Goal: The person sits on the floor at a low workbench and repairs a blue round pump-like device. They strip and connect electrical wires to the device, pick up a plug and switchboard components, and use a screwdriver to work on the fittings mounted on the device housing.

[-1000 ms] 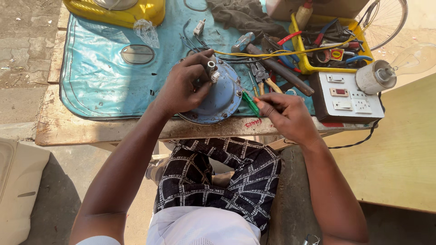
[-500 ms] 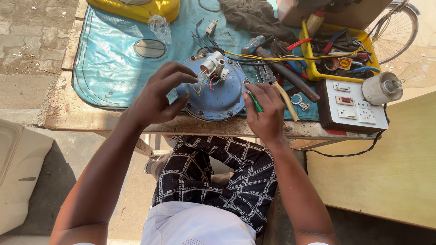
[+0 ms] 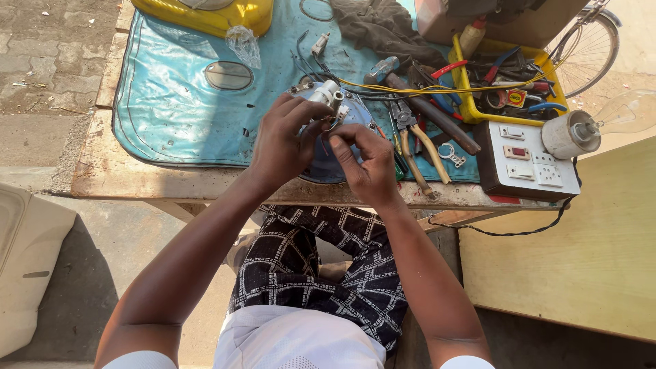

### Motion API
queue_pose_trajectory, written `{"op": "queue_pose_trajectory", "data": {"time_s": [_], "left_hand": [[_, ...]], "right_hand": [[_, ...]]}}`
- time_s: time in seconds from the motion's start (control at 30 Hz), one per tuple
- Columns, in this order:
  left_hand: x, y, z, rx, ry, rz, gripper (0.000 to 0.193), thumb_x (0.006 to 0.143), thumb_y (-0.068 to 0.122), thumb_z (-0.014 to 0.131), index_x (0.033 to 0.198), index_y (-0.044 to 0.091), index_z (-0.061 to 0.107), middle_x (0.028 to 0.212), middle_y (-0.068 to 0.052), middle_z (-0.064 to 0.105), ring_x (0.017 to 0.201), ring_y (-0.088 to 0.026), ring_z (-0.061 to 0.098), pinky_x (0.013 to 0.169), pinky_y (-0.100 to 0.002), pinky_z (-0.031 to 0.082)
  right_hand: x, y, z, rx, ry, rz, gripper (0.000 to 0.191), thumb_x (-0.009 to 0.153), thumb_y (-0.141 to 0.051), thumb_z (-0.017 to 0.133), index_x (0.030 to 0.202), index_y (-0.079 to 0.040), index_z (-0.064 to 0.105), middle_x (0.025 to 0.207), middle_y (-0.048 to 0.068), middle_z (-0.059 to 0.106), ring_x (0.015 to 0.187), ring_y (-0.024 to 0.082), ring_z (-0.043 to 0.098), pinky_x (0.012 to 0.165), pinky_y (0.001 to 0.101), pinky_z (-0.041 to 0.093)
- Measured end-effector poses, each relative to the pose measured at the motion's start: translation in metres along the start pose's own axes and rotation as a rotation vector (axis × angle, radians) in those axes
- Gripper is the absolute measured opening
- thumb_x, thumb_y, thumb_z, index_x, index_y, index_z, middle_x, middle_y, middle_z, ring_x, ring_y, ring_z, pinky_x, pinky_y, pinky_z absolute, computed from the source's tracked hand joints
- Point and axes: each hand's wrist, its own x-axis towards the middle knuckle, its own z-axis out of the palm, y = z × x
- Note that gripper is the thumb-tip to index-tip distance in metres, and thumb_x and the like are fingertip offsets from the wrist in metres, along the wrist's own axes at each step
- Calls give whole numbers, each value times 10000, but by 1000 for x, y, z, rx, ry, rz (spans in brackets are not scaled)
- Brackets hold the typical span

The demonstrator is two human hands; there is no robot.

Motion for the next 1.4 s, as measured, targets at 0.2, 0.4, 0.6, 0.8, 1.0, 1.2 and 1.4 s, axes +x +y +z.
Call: {"op": "queue_pose_trajectory", "data": {"time_s": [0.2, 0.4, 0.6, 0.8, 1.0, 1.2, 1.4], "left_hand": [[-6, -5, 6, -8, -10, 79, 396, 930, 23, 785, 1218, 41, 513, 1033, -114, 700, 982, -347, 656, 809, -451, 522], [-2, 0, 0, -25, -45, 96, 425, 904, 131, 813, 1212, 47, 534, 1036, -88, 684, 1010, -320, 646, 864, -445, 513], [3, 16, 4, 157, -23, -7, 347, 770, 284, 864, 987, 118, 649, 944, -38, 662, 992, -305, 553, 912, -453, 381], [5, 16, 10, 375, -27, 45, 221, 789, 183, 801, 996, 165, 725, 954, -36, 611, 1046, -277, 547, 933, -461, 327], [-10, 5, -2, 500, -44, 263, 380, 866, 139, 747, 1246, 137, 728, 1172, -40, 616, 1213, -252, 545, 1031, -500, 312], [-11, 7, 4, 480, -25, 194, 258, 883, 92, 739, 1136, 144, 733, 1125, -18, 624, 1207, -237, 568, 1004, -479, 310], [-7, 10, 7, 366, 48, 137, 160, 893, 99, 765, 1041, 145, 727, 1075, -1, 628, 1173, -236, 575, 965, -461, 300]], "right_hand": [[14, 1, -14, -64, -27, -10, 254, 1023, -80, 716, 1263, -29, 652, 1087, 76, 721, 978, 110, 708, 844, 255, 593], [28, -7, -27, -263, -126, -170, 170, 987, -9, 729, 1150, -19, 681, 1056, 85, 696, 966, 159, 701, 831, 308, 569], [33, 11, -25, -209, -46, -102, 80, 967, -13, 749, 1002, -8, 677, 1012, 81, 672, 909, 203, 667, 782, 313, 551], [30, 25, -20, -309, 39, -149, 94, 954, -51, 768, 1002, -22, 692, 1010, 79, 674, 946, 217, 643, 771, 329, 527], [23, 34, -14, -349, 49, -229, 114, 1015, -113, 730, 1000, -21, 664, 988, 74, 648, 968, 255, 577, 858, 378, 494], [22, 41, -10, -331, 38, -190, 171, 1069, -131, 669, 963, -2, 634, 928, 82, 614, 903, 241, 559, 797, 357, 473], [16, 33, -15, -58, 94, -36, 109, 1080, -121, 629, 1075, -21, 671, 994, 59, 653, 901, 143, 633, 793, 285, 502]]}}
